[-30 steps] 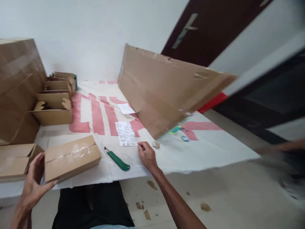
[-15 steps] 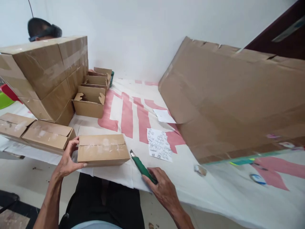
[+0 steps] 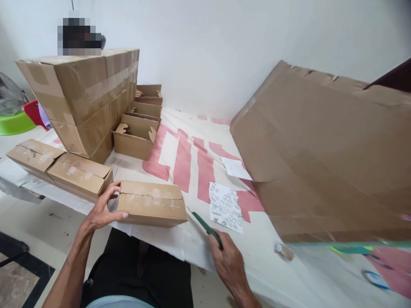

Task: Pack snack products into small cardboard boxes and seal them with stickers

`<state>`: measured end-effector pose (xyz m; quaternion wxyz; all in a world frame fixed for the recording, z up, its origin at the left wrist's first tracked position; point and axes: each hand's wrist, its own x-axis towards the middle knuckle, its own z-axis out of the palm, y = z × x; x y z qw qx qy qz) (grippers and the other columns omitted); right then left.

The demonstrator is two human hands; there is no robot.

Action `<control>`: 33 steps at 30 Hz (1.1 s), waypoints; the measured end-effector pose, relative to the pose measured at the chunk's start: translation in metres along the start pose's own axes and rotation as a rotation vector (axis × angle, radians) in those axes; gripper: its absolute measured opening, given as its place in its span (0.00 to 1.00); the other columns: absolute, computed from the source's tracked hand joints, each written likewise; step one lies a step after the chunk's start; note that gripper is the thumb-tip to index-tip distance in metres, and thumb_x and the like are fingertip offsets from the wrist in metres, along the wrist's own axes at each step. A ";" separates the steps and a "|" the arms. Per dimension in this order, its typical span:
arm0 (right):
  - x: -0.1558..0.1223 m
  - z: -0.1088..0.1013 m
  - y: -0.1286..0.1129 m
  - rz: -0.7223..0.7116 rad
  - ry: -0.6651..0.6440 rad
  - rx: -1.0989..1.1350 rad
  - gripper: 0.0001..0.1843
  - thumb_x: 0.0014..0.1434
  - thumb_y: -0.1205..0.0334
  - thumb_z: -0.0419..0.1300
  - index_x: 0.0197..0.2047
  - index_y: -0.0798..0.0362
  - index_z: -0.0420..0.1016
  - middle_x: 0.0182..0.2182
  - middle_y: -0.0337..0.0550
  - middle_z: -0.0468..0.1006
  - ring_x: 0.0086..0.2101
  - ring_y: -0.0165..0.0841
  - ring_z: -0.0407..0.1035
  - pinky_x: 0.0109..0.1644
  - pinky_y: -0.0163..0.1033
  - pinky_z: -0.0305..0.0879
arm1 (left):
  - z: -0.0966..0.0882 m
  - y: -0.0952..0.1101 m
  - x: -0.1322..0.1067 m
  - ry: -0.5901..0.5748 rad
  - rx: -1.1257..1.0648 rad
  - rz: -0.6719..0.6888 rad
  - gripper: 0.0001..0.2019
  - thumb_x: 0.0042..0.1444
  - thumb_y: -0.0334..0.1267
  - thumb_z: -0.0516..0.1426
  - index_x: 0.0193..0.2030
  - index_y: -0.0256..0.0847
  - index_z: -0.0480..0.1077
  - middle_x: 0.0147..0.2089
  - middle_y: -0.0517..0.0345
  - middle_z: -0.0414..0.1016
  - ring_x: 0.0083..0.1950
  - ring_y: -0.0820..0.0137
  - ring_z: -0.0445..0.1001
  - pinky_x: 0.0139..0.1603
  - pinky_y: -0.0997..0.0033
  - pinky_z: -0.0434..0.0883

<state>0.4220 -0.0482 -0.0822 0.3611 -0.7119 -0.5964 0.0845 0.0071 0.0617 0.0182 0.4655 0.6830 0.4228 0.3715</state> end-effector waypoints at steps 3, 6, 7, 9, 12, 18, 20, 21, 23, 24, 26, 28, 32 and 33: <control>0.026 -0.017 -0.027 0.078 0.047 0.133 0.20 0.67 0.45 0.54 0.45 0.50 0.79 0.38 0.48 0.85 0.38 0.45 0.78 0.41 0.44 0.74 | 0.001 -0.001 -0.002 0.000 0.002 0.001 0.30 0.52 0.52 0.71 0.58 0.47 0.68 0.79 0.42 0.55 0.77 0.46 0.60 0.72 0.48 0.64; 0.053 -0.030 -0.071 0.041 0.032 0.226 0.20 0.66 0.43 0.57 0.47 0.49 0.81 0.37 0.45 0.85 0.36 0.42 0.78 0.38 0.41 0.73 | 0.001 -0.002 -0.004 0.006 0.010 -0.008 0.34 0.53 0.52 0.71 0.65 0.49 0.68 0.80 0.43 0.53 0.79 0.45 0.57 0.73 0.47 0.64; 0.062 -0.033 -0.088 -0.004 0.015 0.245 0.19 0.65 0.44 0.59 0.46 0.49 0.81 0.37 0.44 0.85 0.35 0.41 0.77 0.37 0.40 0.73 | 0.002 -0.002 -0.004 0.010 0.014 -0.010 0.35 0.53 0.52 0.71 0.66 0.49 0.67 0.80 0.43 0.53 0.79 0.45 0.56 0.73 0.46 0.64; 0.077 -0.035 -0.121 -0.112 -0.078 0.281 0.16 0.65 0.45 0.61 0.42 0.48 0.82 0.34 0.42 0.84 0.32 0.38 0.75 0.35 0.39 0.72 | 0.002 -0.004 -0.006 0.015 0.018 -0.010 0.37 0.53 0.52 0.70 0.68 0.50 0.67 0.80 0.43 0.54 0.78 0.44 0.57 0.72 0.44 0.65; 0.096 -0.033 -0.160 -0.258 -0.248 0.324 0.14 0.67 0.49 0.60 0.38 0.48 0.81 0.31 0.40 0.83 0.29 0.36 0.75 0.34 0.38 0.72 | 0.004 -0.007 -0.006 0.017 0.011 -0.003 0.38 0.54 0.52 0.70 0.70 0.50 0.66 0.80 0.43 0.53 0.77 0.44 0.59 0.72 0.44 0.66; 0.120 -0.023 -0.196 -0.427 -0.386 0.322 0.12 0.68 0.53 0.59 0.39 0.48 0.82 0.34 0.42 0.84 0.33 0.37 0.77 0.39 0.40 0.73 | 0.005 -0.011 -0.007 0.031 -0.008 -0.002 0.38 0.53 0.51 0.71 0.69 0.50 0.66 0.80 0.44 0.54 0.80 0.45 0.54 0.73 0.46 0.65; 0.124 -0.023 -0.202 -0.467 -0.400 0.302 0.12 0.68 0.54 0.60 0.38 0.48 0.81 0.32 0.40 0.83 0.31 0.35 0.75 0.39 0.39 0.71 | 0.006 -0.010 -0.006 0.019 -0.010 -0.001 0.37 0.53 0.50 0.70 0.68 0.50 0.66 0.79 0.44 0.54 0.79 0.46 0.56 0.74 0.47 0.64; 0.126 -0.023 -0.204 -0.487 -0.405 0.295 0.11 0.68 0.54 0.59 0.37 0.48 0.81 0.30 0.39 0.82 0.30 0.34 0.74 0.38 0.38 0.70 | 0.006 -0.010 -0.006 0.016 -0.009 -0.002 0.37 0.53 0.50 0.70 0.68 0.50 0.67 0.79 0.44 0.54 0.79 0.46 0.56 0.74 0.47 0.64; 0.128 -0.025 -0.209 -0.517 -0.416 0.283 0.11 0.68 0.54 0.59 0.37 0.48 0.80 0.29 0.38 0.80 0.29 0.33 0.73 0.36 0.38 0.69 | 0.006 -0.010 -0.006 0.023 -0.007 -0.010 0.37 0.53 0.50 0.71 0.68 0.50 0.66 0.79 0.44 0.54 0.80 0.46 0.55 0.74 0.47 0.64; 0.129 -0.026 -0.212 -0.526 -0.421 0.276 0.11 0.68 0.54 0.59 0.37 0.48 0.80 0.28 0.38 0.79 0.28 0.33 0.72 0.35 0.38 0.68 | 0.006 -0.011 -0.006 0.028 -0.006 -0.016 0.38 0.52 0.50 0.71 0.68 0.50 0.66 0.79 0.44 0.54 0.80 0.46 0.54 0.74 0.47 0.64; 0.131 -0.029 -0.215 -0.539 -0.431 0.257 0.11 0.69 0.54 0.59 0.38 0.48 0.80 0.28 0.38 0.79 0.28 0.33 0.71 0.35 0.38 0.67 | 0.006 -0.011 -0.007 0.033 -0.007 -0.021 0.38 0.52 0.50 0.71 0.68 0.50 0.66 0.79 0.45 0.54 0.80 0.45 0.54 0.74 0.47 0.64; 0.134 -0.030 -0.216 -0.550 -0.439 0.237 0.11 0.69 0.54 0.59 0.38 0.48 0.80 0.29 0.39 0.80 0.28 0.33 0.72 0.35 0.38 0.67 | 0.006 -0.011 -0.007 0.028 -0.010 -0.019 0.38 0.52 0.50 0.71 0.68 0.50 0.67 0.80 0.45 0.54 0.80 0.45 0.55 0.74 0.47 0.65; 0.138 -0.030 -0.215 -0.590 -0.456 0.204 0.12 0.69 0.54 0.59 0.39 0.49 0.80 0.29 0.40 0.80 0.28 0.33 0.73 0.34 0.38 0.66 | 0.005 -0.011 -0.007 0.016 -0.013 -0.017 0.37 0.53 0.51 0.70 0.69 0.50 0.66 0.80 0.44 0.53 0.79 0.46 0.55 0.74 0.47 0.64; 0.139 -0.030 -0.216 -0.603 -0.457 0.191 0.12 0.70 0.53 0.58 0.39 0.49 0.80 0.30 0.40 0.81 0.29 0.33 0.73 0.34 0.38 0.66 | 0.005 -0.010 -0.007 0.015 -0.014 -0.018 0.38 0.53 0.51 0.70 0.68 0.50 0.66 0.80 0.43 0.52 0.79 0.46 0.55 0.73 0.47 0.64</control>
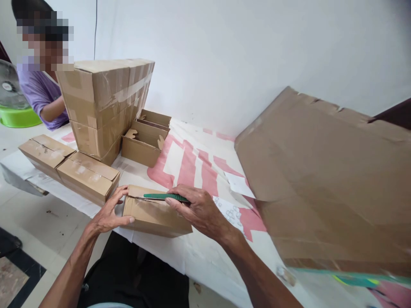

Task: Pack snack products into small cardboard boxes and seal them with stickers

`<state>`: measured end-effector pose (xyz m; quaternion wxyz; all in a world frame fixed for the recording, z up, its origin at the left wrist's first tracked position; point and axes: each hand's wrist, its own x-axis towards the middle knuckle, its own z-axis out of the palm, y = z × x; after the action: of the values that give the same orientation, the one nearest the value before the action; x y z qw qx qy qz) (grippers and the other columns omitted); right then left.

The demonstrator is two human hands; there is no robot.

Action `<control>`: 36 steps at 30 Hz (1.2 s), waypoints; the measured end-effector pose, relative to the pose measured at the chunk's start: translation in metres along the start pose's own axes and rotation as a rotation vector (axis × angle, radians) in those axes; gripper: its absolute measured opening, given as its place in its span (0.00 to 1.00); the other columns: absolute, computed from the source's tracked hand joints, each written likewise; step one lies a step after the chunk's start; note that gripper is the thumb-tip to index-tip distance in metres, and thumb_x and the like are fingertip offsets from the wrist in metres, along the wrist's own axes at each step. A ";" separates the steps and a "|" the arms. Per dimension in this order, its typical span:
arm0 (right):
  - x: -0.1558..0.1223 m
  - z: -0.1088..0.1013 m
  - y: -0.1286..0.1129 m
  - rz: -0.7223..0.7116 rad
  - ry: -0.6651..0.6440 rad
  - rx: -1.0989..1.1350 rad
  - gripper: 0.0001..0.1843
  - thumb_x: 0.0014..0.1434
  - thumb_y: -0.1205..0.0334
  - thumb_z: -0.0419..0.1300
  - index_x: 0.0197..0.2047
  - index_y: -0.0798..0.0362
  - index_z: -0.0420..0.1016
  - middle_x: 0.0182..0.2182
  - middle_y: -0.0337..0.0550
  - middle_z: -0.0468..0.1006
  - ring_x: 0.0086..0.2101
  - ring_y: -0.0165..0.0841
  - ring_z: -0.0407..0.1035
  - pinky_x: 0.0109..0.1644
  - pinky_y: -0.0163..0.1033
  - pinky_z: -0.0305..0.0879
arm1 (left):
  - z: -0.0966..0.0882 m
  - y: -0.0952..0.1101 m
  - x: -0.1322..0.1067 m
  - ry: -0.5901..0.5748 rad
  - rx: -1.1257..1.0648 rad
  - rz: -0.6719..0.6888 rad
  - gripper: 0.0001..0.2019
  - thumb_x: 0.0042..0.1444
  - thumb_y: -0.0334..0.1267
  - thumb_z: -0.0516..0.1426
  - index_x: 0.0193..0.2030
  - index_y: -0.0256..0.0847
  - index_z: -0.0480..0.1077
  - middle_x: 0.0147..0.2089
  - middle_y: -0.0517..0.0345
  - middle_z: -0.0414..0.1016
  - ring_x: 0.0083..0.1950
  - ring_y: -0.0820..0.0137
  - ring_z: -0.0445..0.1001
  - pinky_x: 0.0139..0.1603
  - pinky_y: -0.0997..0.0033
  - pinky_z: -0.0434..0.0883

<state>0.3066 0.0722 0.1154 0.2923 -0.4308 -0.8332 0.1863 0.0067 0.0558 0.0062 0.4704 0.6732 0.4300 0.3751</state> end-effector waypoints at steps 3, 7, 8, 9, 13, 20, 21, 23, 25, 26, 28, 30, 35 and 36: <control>0.004 0.000 -0.001 -0.023 -0.033 -0.064 0.13 0.71 0.52 0.57 0.40 0.48 0.81 0.33 0.42 0.83 0.31 0.34 0.75 0.36 0.38 0.66 | 0.000 0.002 0.000 -0.001 0.002 -0.005 0.38 0.52 0.52 0.70 0.68 0.49 0.66 0.80 0.43 0.52 0.79 0.46 0.56 0.73 0.47 0.64; 0.011 -0.003 -0.008 -0.055 -0.097 -0.176 0.14 0.73 0.55 0.55 0.42 0.51 0.80 0.35 0.43 0.83 0.35 0.34 0.76 0.38 0.37 0.66 | 0.000 0.006 0.001 -0.002 0.020 -0.017 0.37 0.52 0.53 0.69 0.68 0.48 0.66 0.80 0.43 0.53 0.79 0.46 0.56 0.72 0.48 0.65; 0.013 -0.004 -0.010 -0.065 -0.107 -0.209 0.14 0.73 0.56 0.55 0.41 0.51 0.80 0.34 0.43 0.82 0.34 0.33 0.76 0.38 0.36 0.64 | 0.001 0.007 0.001 -0.001 0.025 -0.020 0.38 0.52 0.52 0.70 0.68 0.48 0.66 0.80 0.43 0.53 0.79 0.45 0.55 0.73 0.49 0.65; 0.016 -0.005 -0.011 -0.076 -0.115 -0.246 0.14 0.73 0.56 0.55 0.41 0.51 0.79 0.34 0.42 0.82 0.33 0.32 0.75 0.37 0.36 0.63 | 0.001 0.007 0.001 0.002 0.028 -0.023 0.38 0.52 0.52 0.70 0.68 0.48 0.66 0.80 0.43 0.53 0.79 0.45 0.54 0.73 0.49 0.65; 0.023 -0.008 -0.019 -0.107 -0.156 -0.404 0.15 0.73 0.57 0.55 0.37 0.52 0.79 0.30 0.41 0.79 0.30 0.31 0.71 0.33 0.36 0.55 | 0.000 0.006 -0.001 0.004 0.033 -0.030 0.39 0.52 0.53 0.70 0.69 0.47 0.66 0.80 0.42 0.52 0.80 0.44 0.52 0.74 0.46 0.63; 0.025 -0.014 -0.027 -0.020 -0.282 -0.543 0.15 0.74 0.59 0.56 0.36 0.53 0.79 0.27 0.40 0.76 0.28 0.29 0.67 0.30 0.37 0.44 | -0.001 0.007 -0.002 0.001 0.030 -0.016 0.40 0.54 0.54 0.69 0.71 0.48 0.65 0.81 0.43 0.49 0.80 0.44 0.54 0.73 0.46 0.64; 0.025 -0.015 -0.027 -0.007 -0.299 -0.553 0.15 0.74 0.58 0.57 0.36 0.53 0.79 0.27 0.40 0.76 0.27 0.29 0.67 0.30 0.37 0.43 | -0.001 0.007 -0.002 0.002 0.030 -0.015 0.40 0.53 0.54 0.69 0.71 0.48 0.65 0.81 0.42 0.50 0.79 0.44 0.54 0.73 0.46 0.64; 0.024 -0.017 -0.028 0.016 -0.323 -0.569 0.15 0.74 0.58 0.57 0.35 0.53 0.78 0.28 0.40 0.77 0.28 0.30 0.68 0.30 0.37 0.44 | -0.001 0.008 -0.001 0.003 0.032 -0.018 0.39 0.53 0.54 0.69 0.70 0.48 0.65 0.81 0.42 0.51 0.79 0.44 0.54 0.73 0.46 0.64; 0.024 -0.019 -0.029 0.037 -0.338 -0.581 0.15 0.74 0.58 0.57 0.35 0.52 0.77 0.29 0.40 0.78 0.29 0.31 0.69 0.31 0.37 0.45 | -0.001 0.008 0.000 0.011 0.039 -0.020 0.39 0.51 0.54 0.70 0.69 0.49 0.66 0.80 0.43 0.53 0.79 0.44 0.55 0.73 0.47 0.64; 0.024 -0.019 -0.029 0.043 -0.342 -0.585 0.15 0.73 0.58 0.57 0.35 0.52 0.78 0.30 0.41 0.78 0.30 0.31 0.70 0.31 0.37 0.46 | 0.000 0.008 0.001 0.020 0.043 -0.022 0.39 0.51 0.54 0.70 0.68 0.49 0.67 0.79 0.43 0.54 0.78 0.44 0.56 0.72 0.47 0.65; 0.024 -0.019 -0.029 0.038 -0.342 -0.586 0.14 0.73 0.57 0.57 0.36 0.51 0.78 0.31 0.41 0.80 0.31 0.33 0.73 0.31 0.37 0.47 | 0.003 0.009 0.000 0.053 0.049 -0.034 0.37 0.50 0.55 0.71 0.65 0.48 0.69 0.78 0.43 0.56 0.77 0.44 0.59 0.70 0.48 0.67; 0.022 -0.017 -0.024 0.000 -0.329 -0.570 0.14 0.73 0.57 0.57 0.36 0.50 0.79 0.30 0.41 0.81 0.30 0.34 0.74 0.31 0.37 0.50 | 0.007 0.012 -0.003 0.088 0.043 -0.054 0.36 0.50 0.56 0.71 0.63 0.48 0.69 0.78 0.42 0.56 0.77 0.45 0.59 0.70 0.48 0.67; 0.010 0.004 0.020 -0.161 -0.191 -0.478 0.16 0.71 0.54 0.55 0.36 0.46 0.80 0.29 0.41 0.83 0.26 0.35 0.76 0.27 0.38 0.55 | 0.014 0.014 -0.011 0.102 0.030 -0.040 0.38 0.46 0.56 0.73 0.62 0.46 0.71 0.76 0.42 0.59 0.75 0.47 0.62 0.68 0.52 0.68; 0.009 0.011 0.030 -0.172 -0.130 -0.462 0.16 0.71 0.52 0.55 0.35 0.45 0.80 0.29 0.41 0.83 0.24 0.35 0.75 0.26 0.39 0.55 | 0.014 0.014 -0.011 0.106 0.035 -0.027 0.38 0.46 0.55 0.73 0.62 0.47 0.71 0.76 0.42 0.60 0.75 0.48 0.62 0.68 0.53 0.68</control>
<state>0.3140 0.0958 0.0931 0.1467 -0.4007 -0.9044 -0.0072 0.0189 0.0388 0.0141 0.4402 0.6547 0.4696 0.3963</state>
